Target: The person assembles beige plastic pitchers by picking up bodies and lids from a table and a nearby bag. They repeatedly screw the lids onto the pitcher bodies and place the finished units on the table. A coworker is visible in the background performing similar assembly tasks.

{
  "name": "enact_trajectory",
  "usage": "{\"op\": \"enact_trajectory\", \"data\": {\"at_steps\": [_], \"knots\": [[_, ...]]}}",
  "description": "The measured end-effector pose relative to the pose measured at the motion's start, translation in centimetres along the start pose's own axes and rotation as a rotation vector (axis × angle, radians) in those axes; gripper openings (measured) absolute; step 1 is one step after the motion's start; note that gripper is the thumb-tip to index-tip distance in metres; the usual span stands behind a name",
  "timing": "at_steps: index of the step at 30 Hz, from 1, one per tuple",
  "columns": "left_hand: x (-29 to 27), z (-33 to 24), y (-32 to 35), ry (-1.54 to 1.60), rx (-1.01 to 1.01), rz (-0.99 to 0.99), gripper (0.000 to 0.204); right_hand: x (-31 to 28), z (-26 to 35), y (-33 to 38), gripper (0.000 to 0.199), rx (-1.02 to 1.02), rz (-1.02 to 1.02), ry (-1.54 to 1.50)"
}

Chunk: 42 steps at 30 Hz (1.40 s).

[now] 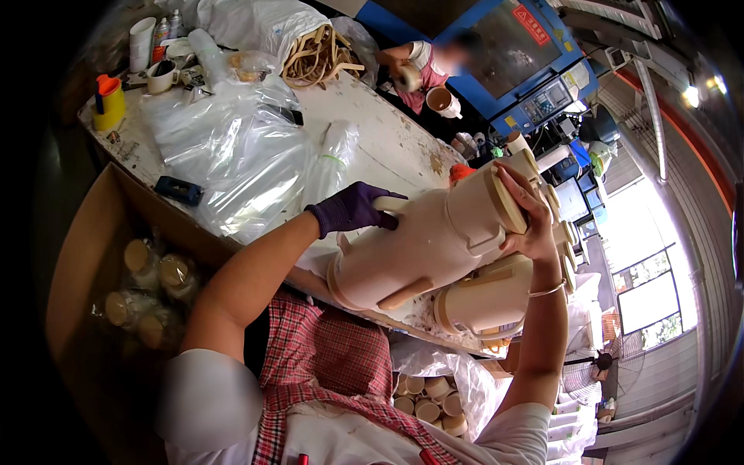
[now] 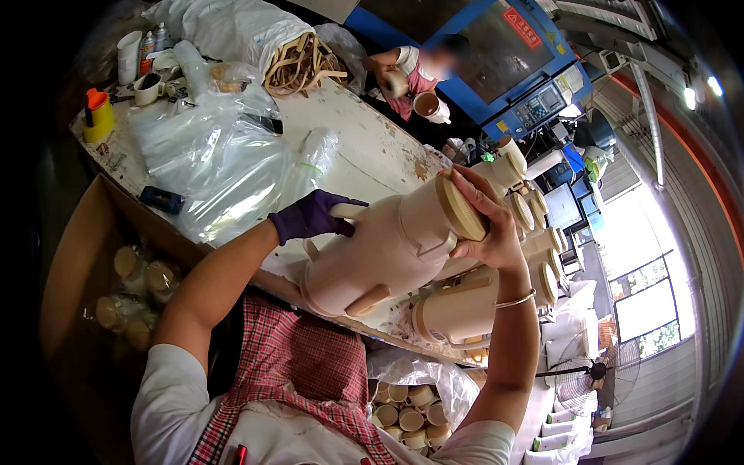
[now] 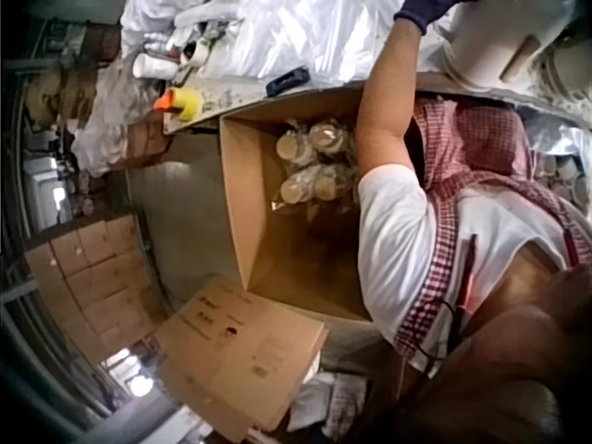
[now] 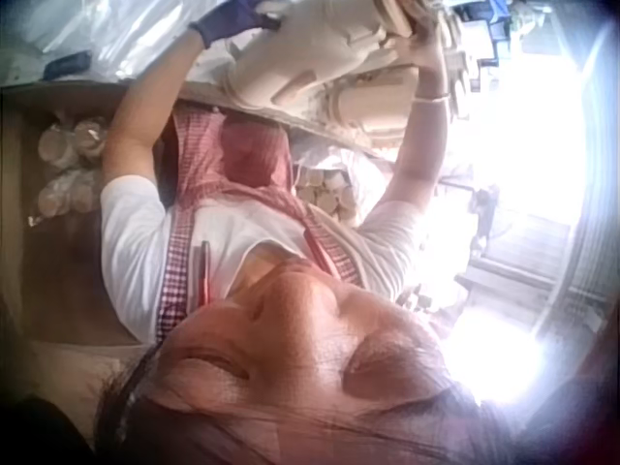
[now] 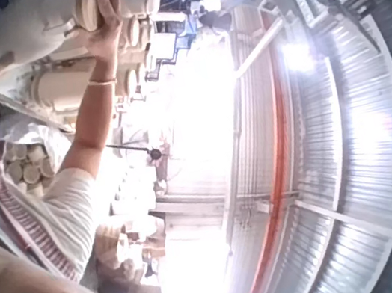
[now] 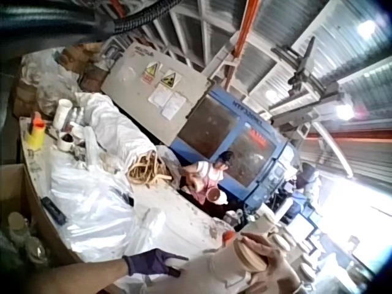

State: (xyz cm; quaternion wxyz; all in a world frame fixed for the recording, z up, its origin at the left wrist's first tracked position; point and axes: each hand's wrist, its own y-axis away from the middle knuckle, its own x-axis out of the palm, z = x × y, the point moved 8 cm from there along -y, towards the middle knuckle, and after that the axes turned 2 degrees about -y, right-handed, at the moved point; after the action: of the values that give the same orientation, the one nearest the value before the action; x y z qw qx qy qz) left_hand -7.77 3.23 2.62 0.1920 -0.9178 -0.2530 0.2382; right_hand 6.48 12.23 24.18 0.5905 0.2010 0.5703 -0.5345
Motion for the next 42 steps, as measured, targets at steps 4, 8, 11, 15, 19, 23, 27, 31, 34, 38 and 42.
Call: {"op": "enact_trajectory", "data": {"at_steps": [4,8,11,15,19,23,27,31,34,38,42], "knots": [[-0.1,-0.2,0.2,0.035,0.003,-0.025,0.055,0.5,-0.3,0.3,0.109,0.021,-0.003,-0.006],[0.3,-0.1,0.5,0.145,-0.044,-0.065,0.056,0.6,0.0,0.6,0.107,0.042,-0.026,0.022],[1.0,-2.5,3.3,-0.122,-0.118,-0.284,0.058,0.5,0.2,1.1,0.103,0.083,-0.065,0.012],[12.4,-9.5,7.7,0.087,0.057,-0.418,0.102,-0.4,-0.2,3.5,0.083,0.555,-0.309,0.297],[19.7,-12.7,5.9,0.095,0.080,-0.287,0.116,1.2,2.8,1.7,0.080,0.723,-0.347,0.554],[15.2,-11.1,8.4,0.156,0.027,-0.253,0.102,-0.9,0.4,4.7,0.083,0.843,-0.312,0.356],[2.0,-6.0,8.1,-0.032,-0.052,-0.437,0.060,-1.1,-4.1,7.8,0.089,0.610,-0.369,-0.319],[-0.1,-5.0,6.6,0.182,-0.158,-0.150,0.047,3.8,-3.2,5.7,0.107,0.103,-0.146,-1.025],[-0.9,-4.0,7.2,0.142,-0.228,-0.183,0.050,5.2,0.0,5.7,0.112,0.022,-0.104,-1.074],[-1.0,-4.7,9.2,0.035,-0.230,-0.417,0.046,4.4,-2.2,8.5,0.095,0.262,-0.403,-0.625],[7.7,-8.0,9.6,-0.197,0.051,-0.299,0.069,2.3,-1.0,11.3,0.075,0.671,-0.750,0.112]]}}
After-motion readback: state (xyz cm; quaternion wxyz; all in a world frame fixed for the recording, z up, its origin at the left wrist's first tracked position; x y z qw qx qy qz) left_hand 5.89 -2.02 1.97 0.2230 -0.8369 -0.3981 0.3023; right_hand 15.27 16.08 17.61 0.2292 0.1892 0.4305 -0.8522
